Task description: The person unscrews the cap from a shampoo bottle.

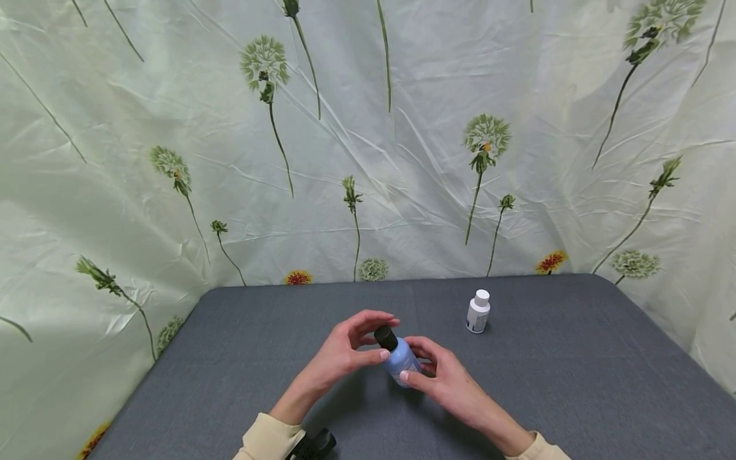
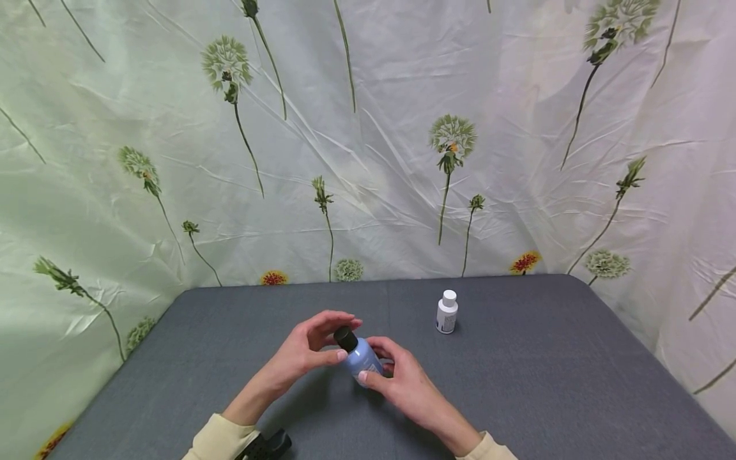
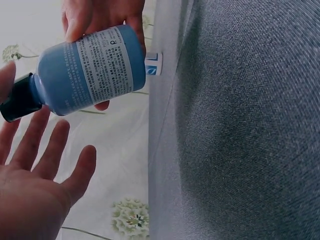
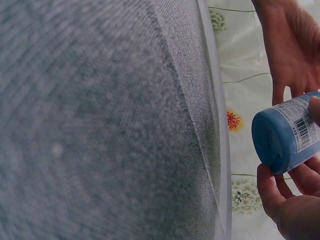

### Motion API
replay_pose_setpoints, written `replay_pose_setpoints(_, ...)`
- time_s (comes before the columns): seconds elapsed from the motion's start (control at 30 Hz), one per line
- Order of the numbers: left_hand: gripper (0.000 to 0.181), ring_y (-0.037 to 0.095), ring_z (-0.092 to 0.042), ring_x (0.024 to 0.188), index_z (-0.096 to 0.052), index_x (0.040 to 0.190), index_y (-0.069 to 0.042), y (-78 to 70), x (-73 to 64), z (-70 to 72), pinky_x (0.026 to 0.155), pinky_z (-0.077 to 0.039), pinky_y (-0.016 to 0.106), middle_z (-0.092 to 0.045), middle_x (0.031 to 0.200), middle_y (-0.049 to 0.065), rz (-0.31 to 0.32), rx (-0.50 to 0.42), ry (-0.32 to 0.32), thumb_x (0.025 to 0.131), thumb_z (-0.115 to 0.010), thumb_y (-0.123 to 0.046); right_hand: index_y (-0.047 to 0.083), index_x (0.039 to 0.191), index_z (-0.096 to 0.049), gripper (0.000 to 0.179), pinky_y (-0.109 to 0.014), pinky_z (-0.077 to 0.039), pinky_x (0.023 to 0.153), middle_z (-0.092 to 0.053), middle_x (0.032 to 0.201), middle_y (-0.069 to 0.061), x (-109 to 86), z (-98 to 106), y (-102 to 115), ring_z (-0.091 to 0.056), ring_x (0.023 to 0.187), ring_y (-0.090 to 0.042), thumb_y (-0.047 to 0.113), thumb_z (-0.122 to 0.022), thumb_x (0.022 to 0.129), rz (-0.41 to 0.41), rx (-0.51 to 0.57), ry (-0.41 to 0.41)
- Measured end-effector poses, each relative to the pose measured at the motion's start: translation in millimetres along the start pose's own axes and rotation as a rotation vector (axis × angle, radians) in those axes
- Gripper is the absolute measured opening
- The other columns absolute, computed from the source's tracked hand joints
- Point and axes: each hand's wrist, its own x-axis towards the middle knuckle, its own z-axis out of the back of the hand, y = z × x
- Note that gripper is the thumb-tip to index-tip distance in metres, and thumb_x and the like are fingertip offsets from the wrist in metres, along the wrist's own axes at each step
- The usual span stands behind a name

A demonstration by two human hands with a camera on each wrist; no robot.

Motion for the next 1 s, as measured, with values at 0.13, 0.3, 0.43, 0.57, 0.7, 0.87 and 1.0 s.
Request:
replay_pose_setpoints(0.13,0.046,0.022,-0.046,0.133,-0.053,0.14,-0.01,-0.9,-1.3,0.7,0.108,-0.033,0.05,-0.053,0.142,0.006,-0.03,-0.06,0.068,0.095,-0.063,-0.008,0.0,0.133,-0.052,0.051,-0.035,-0.045,0.097,-0.062,0.124,-0.013,-0.3,-0.1,-0.5,-0.057,0.114,-0.025,0.018,-0.073,0.091,0.01,-0.002,0.001)
replay_pose_setpoints(0.3,0.044,0.026,-0.047,0.133,-0.052,0.141,-0.008,-0.4,-2.4,1.6,0.105,-0.04,0.039,-0.053,0.142,0.012,0.007,-0.123,0.106,0.097,-0.059,-0.008,-0.002,0.134,-0.051,0.053,-0.042,-0.044,0.098,-0.061,0.125,-0.015,0.7,-0.2,-0.2,-0.057,0.116,-0.027,0.019,-0.073,0.09,-0.015,-0.006,-0.009)
replay_pose_setpoints(0.43,0.041,0.032,-0.051,0.128,-0.055,0.137,-0.008,1.2,-1.9,1.8,0.099,-0.045,0.036,-0.057,0.136,0.013,0.034,-0.133,0.089,0.097,-0.061,-0.007,-0.003,0.133,-0.051,0.053,-0.047,-0.044,0.098,-0.061,0.125,-0.016,1.4,0.2,0.4,-0.057,0.117,-0.028,0.019,-0.073,0.09,-0.027,0.008,-0.006)
replay_pose_setpoints(0.57,0.038,0.028,-0.057,0.121,-0.059,0.132,-0.01,1.6,-1.1,1.4,0.098,-0.045,0.044,-0.062,0.129,0.009,0.051,-0.074,0.037,0.095,-0.066,-0.01,-0.002,0.133,-0.052,0.052,-0.043,-0.046,0.096,-0.061,0.125,-0.016,1.7,0.5,0.1,-0.057,0.116,-0.029,0.018,-0.073,0.09,-0.019,0.017,0.001)
replay_pose_setpoints(0.7,0.036,0.025,-0.058,0.113,-0.063,0.126,-0.01,1.9,-0.8,0.8,0.099,-0.041,0.052,-0.067,0.121,0.004,0.069,0.008,-0.026,0.091,-0.072,-0.015,-0.002,0.132,-0.053,0.051,-0.032,-0.046,0.094,-0.062,0.124,-0.016,1.3,0.1,-0.8,-0.057,0.115,-0.03,0.017,-0.073,0.09,0.002,0.019,0.003)
replay_pose_setpoints(0.87,0.036,0.029,-0.059,0.108,-0.064,0.12,-0.009,2.0,-0.8,0.1,0.096,-0.042,0.052,-0.068,0.115,0.004,0.108,0.031,-0.083,0.087,-0.077,-0.018,-0.001,0.131,-0.053,0.05,-0.029,-0.046,0.094,-0.062,0.123,-0.014,1.4,-0.1,-0.9,-0.057,0.116,-0.03,0.018,-0.074,0.09,0.008,0.02,0.002)
replay_pose_setpoints(1.0,0.033,0.029,-0.06,0.106,-0.065,0.116,-0.012,1.4,0.1,-0.9,0.095,-0.043,0.051,-0.069,0.113,0.005,0.108,0.031,-0.099,0.086,-0.078,-0.017,-0.001,0.131,-0.053,0.05,-0.032,-0.046,0.095,-0.062,0.123,-0.013,1.6,0.4,-0.9,-0.057,0.116,-0.028,0.018,-0.073,0.09,0.0,0.021,0.007)
